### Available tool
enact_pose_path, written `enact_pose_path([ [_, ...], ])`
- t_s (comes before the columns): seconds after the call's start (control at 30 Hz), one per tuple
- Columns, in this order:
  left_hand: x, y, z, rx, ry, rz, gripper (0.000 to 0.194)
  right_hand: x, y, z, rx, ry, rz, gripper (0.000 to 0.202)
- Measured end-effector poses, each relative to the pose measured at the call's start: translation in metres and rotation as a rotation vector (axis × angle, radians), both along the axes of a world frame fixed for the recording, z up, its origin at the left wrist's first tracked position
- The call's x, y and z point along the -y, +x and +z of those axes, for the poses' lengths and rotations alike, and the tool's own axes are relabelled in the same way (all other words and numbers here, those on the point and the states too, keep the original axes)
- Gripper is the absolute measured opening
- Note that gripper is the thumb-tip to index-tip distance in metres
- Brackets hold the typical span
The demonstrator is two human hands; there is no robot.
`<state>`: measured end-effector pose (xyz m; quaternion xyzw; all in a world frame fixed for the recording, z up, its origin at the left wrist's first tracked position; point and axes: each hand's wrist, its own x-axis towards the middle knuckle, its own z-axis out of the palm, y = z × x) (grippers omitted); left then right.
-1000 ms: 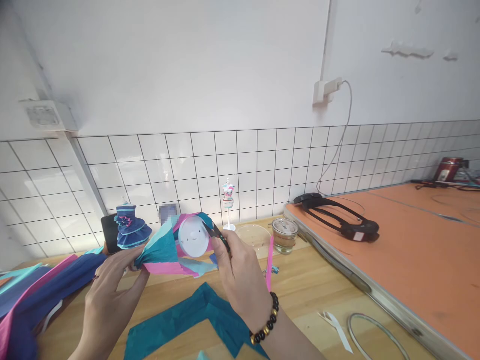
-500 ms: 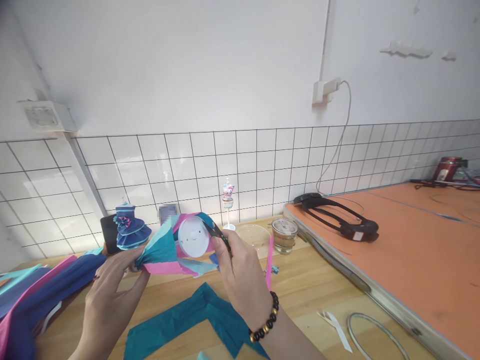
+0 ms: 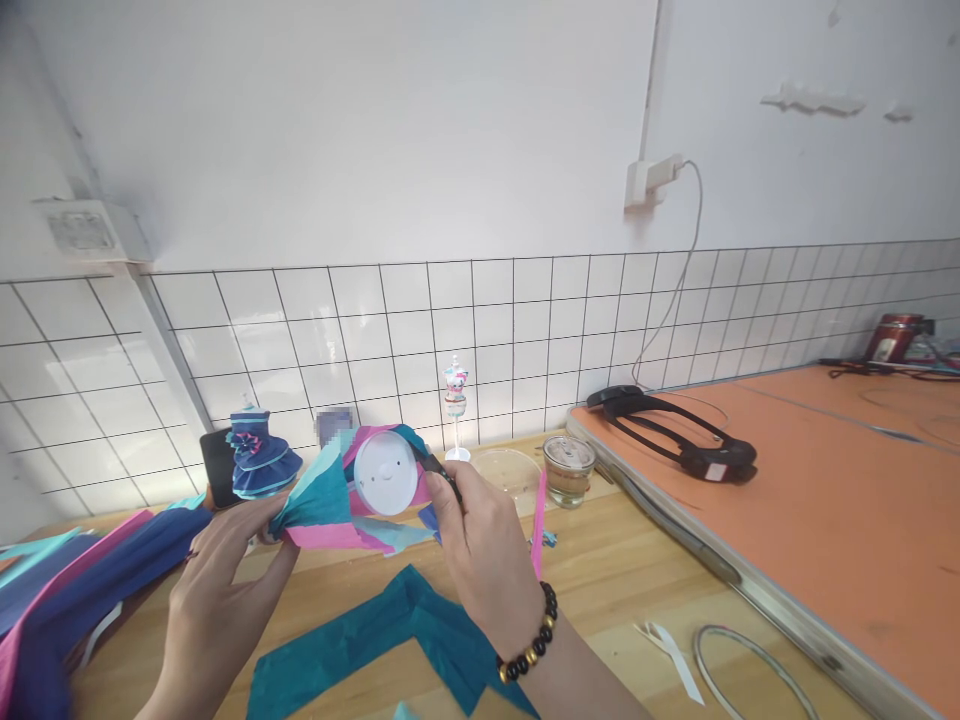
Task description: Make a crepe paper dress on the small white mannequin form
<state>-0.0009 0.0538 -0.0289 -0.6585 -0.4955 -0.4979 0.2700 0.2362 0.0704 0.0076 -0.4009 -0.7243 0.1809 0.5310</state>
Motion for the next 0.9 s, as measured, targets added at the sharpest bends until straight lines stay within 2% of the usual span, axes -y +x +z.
enact_pose_path([
  [0.37,-0.001,-0.005,-0.001,0.022,-0.050,-0.024,0.025,0.000,0.001,0.001,0.003,0.015,-0.016,0.029],
  [0.77,0.003,-0.008,0.004,0.104,-0.245,-0.071,0.020,-0.002,0.002,-0.001,0.018,0.039,-0.015,0.031],
  [0.9,0.003,-0.011,0.006,0.147,-0.304,-0.097,0.017,-0.001,0.003,-0.001,0.021,0.005,0.031,0.029],
])
